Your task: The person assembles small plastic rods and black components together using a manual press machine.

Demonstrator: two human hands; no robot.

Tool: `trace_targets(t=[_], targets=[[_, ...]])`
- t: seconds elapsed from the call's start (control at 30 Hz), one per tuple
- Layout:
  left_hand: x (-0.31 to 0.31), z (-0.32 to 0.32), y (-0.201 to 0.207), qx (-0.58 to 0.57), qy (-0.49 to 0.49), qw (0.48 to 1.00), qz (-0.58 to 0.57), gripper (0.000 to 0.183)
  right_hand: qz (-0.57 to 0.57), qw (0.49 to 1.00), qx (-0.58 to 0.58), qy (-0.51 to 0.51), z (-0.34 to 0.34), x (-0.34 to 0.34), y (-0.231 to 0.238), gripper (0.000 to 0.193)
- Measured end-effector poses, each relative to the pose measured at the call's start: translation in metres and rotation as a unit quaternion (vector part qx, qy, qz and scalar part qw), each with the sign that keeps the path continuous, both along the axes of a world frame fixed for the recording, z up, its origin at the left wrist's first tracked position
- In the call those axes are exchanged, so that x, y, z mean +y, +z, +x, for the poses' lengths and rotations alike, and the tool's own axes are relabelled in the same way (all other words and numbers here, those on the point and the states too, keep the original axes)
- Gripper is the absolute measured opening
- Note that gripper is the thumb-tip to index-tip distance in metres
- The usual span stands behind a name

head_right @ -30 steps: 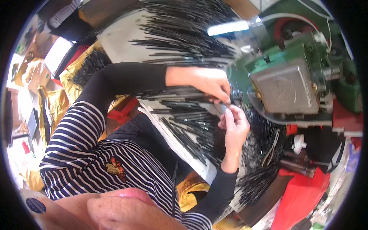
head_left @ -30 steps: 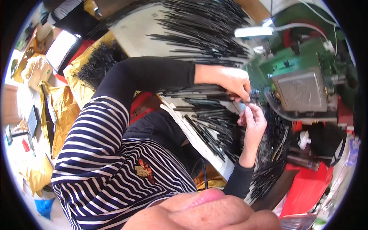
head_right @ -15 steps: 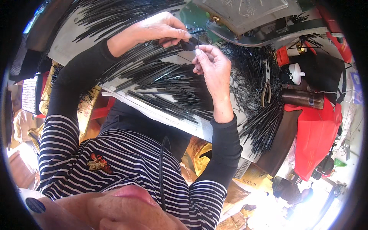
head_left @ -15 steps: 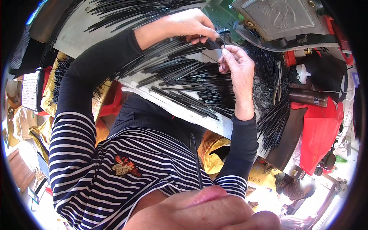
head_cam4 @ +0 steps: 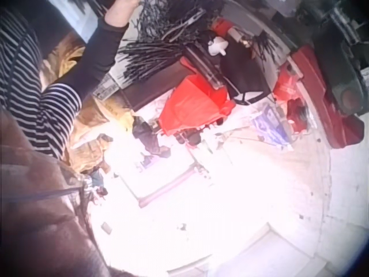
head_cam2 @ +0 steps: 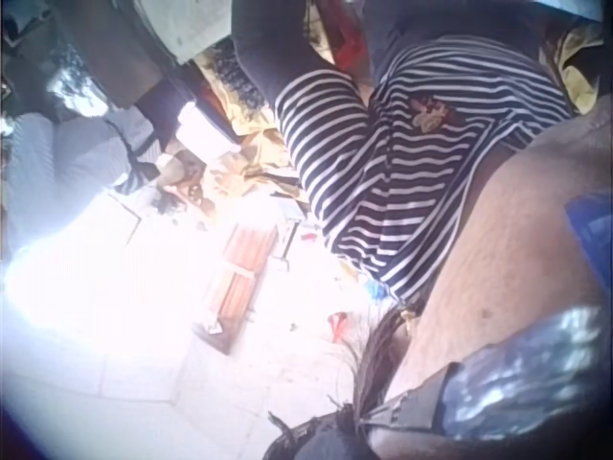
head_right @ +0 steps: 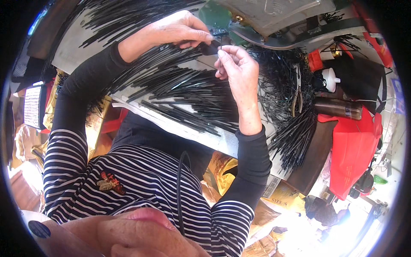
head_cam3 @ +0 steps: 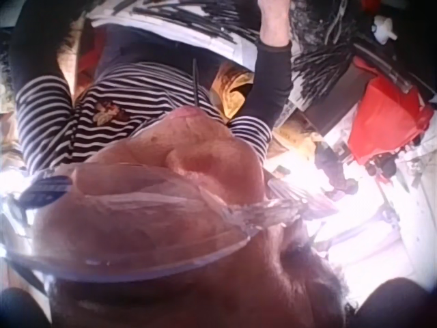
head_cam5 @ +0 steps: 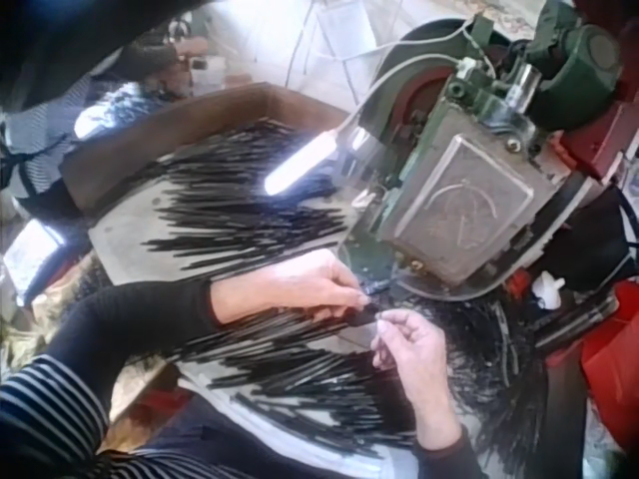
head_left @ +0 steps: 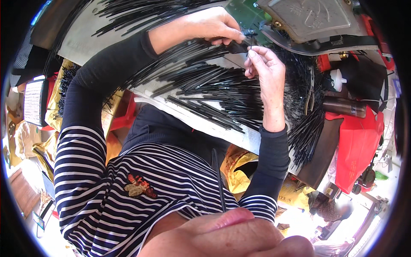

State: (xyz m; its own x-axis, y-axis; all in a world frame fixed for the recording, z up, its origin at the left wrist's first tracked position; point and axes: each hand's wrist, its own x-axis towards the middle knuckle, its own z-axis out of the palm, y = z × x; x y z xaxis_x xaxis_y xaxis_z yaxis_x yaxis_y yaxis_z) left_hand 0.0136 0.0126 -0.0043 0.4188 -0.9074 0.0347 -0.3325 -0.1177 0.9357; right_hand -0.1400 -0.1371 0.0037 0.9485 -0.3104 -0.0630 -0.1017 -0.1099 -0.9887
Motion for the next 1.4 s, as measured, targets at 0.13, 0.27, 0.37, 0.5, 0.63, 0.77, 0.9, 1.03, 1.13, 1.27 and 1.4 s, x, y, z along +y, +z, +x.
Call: trace_targets(t=[0.13, 0.27, 0.37, 0.5, 0.63, 0.77, 0.9, 1.03, 1.13, 1.27, 1.4], targets=[[-0.006, 0.006, -0.003, -0.015, 0.021, 0.999, -0.035, 0.031, 0.002, 1.0, -0.016, -0.001, 0.008, -0.006, 0.003, 0.019], [-0.007, 0.008, 0.0, -0.015, 0.026, 0.999, -0.031, 0.032, 0.005, 1.0, -0.018, 0.002, 0.01, -0.008, 0.004, 0.019], [-0.009, 0.004, 0.006, 0.004, 0.027, 0.999, -0.027, 0.03, 0.004, 1.0, -0.016, -0.003, 0.008, -0.011, 0.002, 0.019], [0.003, 0.004, 0.029, -0.028, -0.011, 0.999, -0.023, 0.031, 0.002, 1.0, -0.011, 0.005, 0.011, -0.009, 0.004, 0.02], [0.001, 0.004, 0.028, -0.016, -0.006, 1.0, -0.024, 0.032, 0.007, 1.0, -0.015, -0.001, 0.01, -0.009, 0.002, 0.02], [0.003, 0.007, 0.03, -0.016, -0.016, 0.999, -0.031, 0.032, 0.008, 1.0, -0.02, -0.001, 0.012, -0.009, 0.002, 0.02], [0.001, 0.009, 0.027, -0.014, -0.016, 0.999, -0.025, 0.03, 0.012, 1.0, -0.013, -0.003, 0.011, -0.01, 0.001, 0.02], [0.002, 0.009, 0.027, 0.045, -0.021, 0.999, -0.022, 0.029, 0.011, 1.0, -0.007, -0.005, 0.011, -0.008, 0.004, 0.02], [0.001, 0.01, 0.026, 0.07, -0.007, 0.997, -0.008, 0.028, 0.036, 0.999, -0.002, -0.013, 0.011, -0.007, 0.005, 0.02], [-0.003, 0.009, 0.024, 0.041, 0.008, 0.999, 0.021, 0.027, 0.064, 0.997, -0.015, -0.029, 0.009, -0.007, 0.002, 0.021], [0.001, 0.001, 0.011, 0.058, 0.06, 0.996, -0.012, 0.028, 0.126, 0.987, -0.066, -0.08, 0.011, -0.005, -0.002, 0.022]])
